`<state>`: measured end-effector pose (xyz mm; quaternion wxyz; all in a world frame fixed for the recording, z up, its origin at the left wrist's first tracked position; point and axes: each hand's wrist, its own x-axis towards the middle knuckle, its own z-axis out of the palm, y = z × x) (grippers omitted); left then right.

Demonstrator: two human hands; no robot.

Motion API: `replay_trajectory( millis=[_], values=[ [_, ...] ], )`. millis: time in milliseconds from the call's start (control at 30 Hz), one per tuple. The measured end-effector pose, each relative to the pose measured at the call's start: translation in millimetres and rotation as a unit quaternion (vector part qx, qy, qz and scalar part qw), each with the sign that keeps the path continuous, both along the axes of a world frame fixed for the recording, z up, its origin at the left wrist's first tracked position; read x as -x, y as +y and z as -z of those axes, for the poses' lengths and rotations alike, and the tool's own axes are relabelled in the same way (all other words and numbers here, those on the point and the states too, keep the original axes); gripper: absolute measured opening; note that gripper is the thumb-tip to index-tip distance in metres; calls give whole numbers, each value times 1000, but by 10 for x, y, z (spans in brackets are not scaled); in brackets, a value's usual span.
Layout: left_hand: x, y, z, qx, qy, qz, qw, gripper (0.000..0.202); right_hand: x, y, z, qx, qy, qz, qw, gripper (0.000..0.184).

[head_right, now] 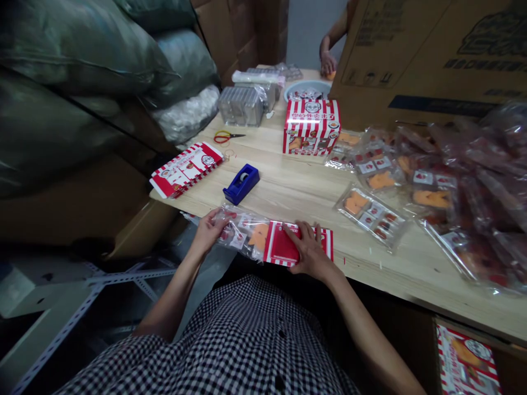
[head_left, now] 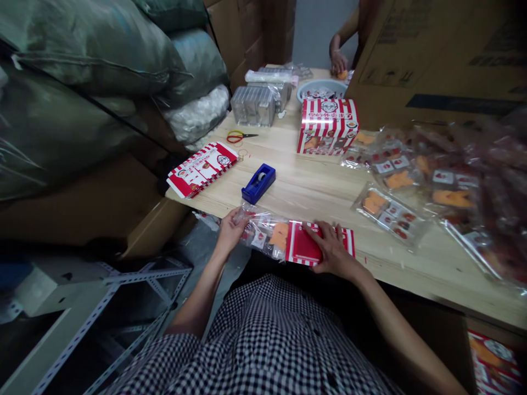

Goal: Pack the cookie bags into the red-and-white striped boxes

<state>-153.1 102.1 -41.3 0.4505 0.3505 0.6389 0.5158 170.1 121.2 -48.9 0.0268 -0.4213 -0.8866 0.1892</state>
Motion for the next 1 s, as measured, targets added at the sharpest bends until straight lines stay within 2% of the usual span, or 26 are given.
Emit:
replay_trajectory(
  millis=[133, 300, 433, 600, 800, 933, 1000],
  values=[
    [24, 8, -3, 0, 5, -28, 1000, 58, 22, 2, 16, -2, -3, 6, 1000, 111],
    [-57, -51, 118, 12, -32, -50, 998, 53, 44, -8, 52, -16, 1, 17, 1000, 109],
    [-14, -130, 183, 22, -68, -75, 995, 56, 51, -9, 9, -9, -3, 20, 1000, 107],
    [-6, -155, 220, -8, -20, -109, 994, 52, 82, -22, -3, -2, -4, 19, 1000, 103],
    [-142, -218, 208, -41, 92, -86, 991, 55, 123, -68, 132, -41, 26, 78, 996, 103],
    [35, -247, 137, -35, 83, -55, 994, 62, 121, -85, 173, -47, 33, 98, 994, 104],
    [155, -214, 82, -26, 89, -20, 996, 61, 118, -90, 171, -44, 36, 92, 994, 106]
  ],
)
